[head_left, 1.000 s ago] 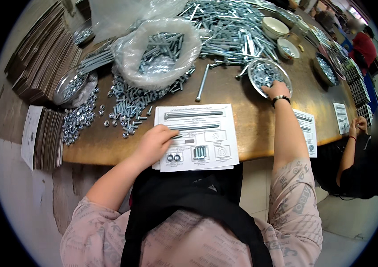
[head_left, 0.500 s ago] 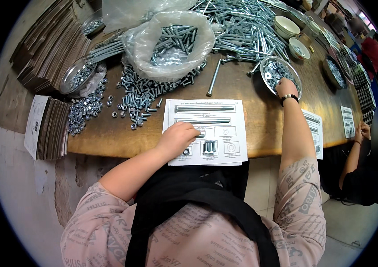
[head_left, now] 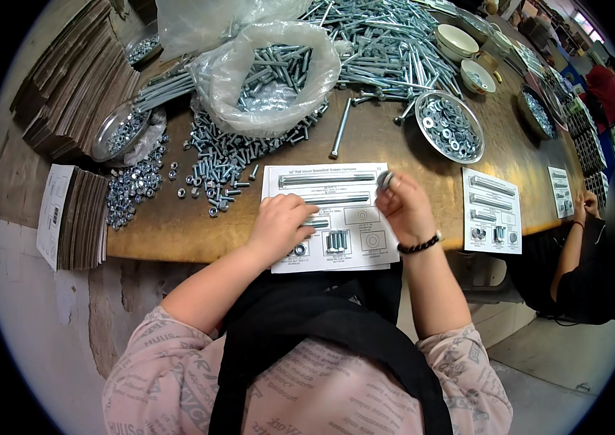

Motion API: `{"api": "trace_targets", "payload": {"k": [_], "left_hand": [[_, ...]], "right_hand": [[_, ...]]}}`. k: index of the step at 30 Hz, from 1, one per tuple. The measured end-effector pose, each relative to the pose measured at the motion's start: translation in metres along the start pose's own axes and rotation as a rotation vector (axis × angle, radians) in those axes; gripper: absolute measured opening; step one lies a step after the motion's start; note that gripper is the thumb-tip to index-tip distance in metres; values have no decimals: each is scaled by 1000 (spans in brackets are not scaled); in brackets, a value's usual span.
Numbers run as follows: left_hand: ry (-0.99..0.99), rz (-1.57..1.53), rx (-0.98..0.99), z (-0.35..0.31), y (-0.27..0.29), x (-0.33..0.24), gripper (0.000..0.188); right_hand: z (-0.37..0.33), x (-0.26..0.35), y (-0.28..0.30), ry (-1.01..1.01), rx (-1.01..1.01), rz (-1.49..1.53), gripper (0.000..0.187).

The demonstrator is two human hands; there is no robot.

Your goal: The person assembles bolts, nuts, and washers onto printed cardboard templates at a workbench. They pick fasteners from piles and bowls, thread nuts onto bolts, and place the assembled sets into designated slots on the templates.

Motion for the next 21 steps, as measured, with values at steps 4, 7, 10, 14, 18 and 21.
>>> {"api": "trace_targets", "payload": {"k": [4, 7, 10, 14, 18, 21], "left_hand": [[-50, -492, -106, 11, 27, -44, 44], [-189, -645, -84, 13, 29, -57, 47], [-345, -613, -77, 15, 26, -56, 41], [-429, -562, -91, 15, 30, -55, 37], [-491, -446, -92, 15, 34, -59, 38], [-511, -400, -99, 15, 34, -60, 39]], "right_hand": [[-27, -18, -37, -120, 115, 151, 20], [-37, -29, -54, -172, 178, 199, 22], [-47, -27, -71, -200, 223, 267, 24], [-54, -33, -71, -222, 237, 294, 24], [-56, -35, -70, -240, 293, 283, 25], [-58, -36, -69, -256, 302, 264, 26]]}}
Point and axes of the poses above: each hand's wrist, its own z-axis towards the middle knuckle, its own y-axis out of the back of the hand, x = y × z, the point moved 2 cm from there along z, towards the middle knuckle, and after that the axes turned 13 degrees about -z, right-handed, at the moved point
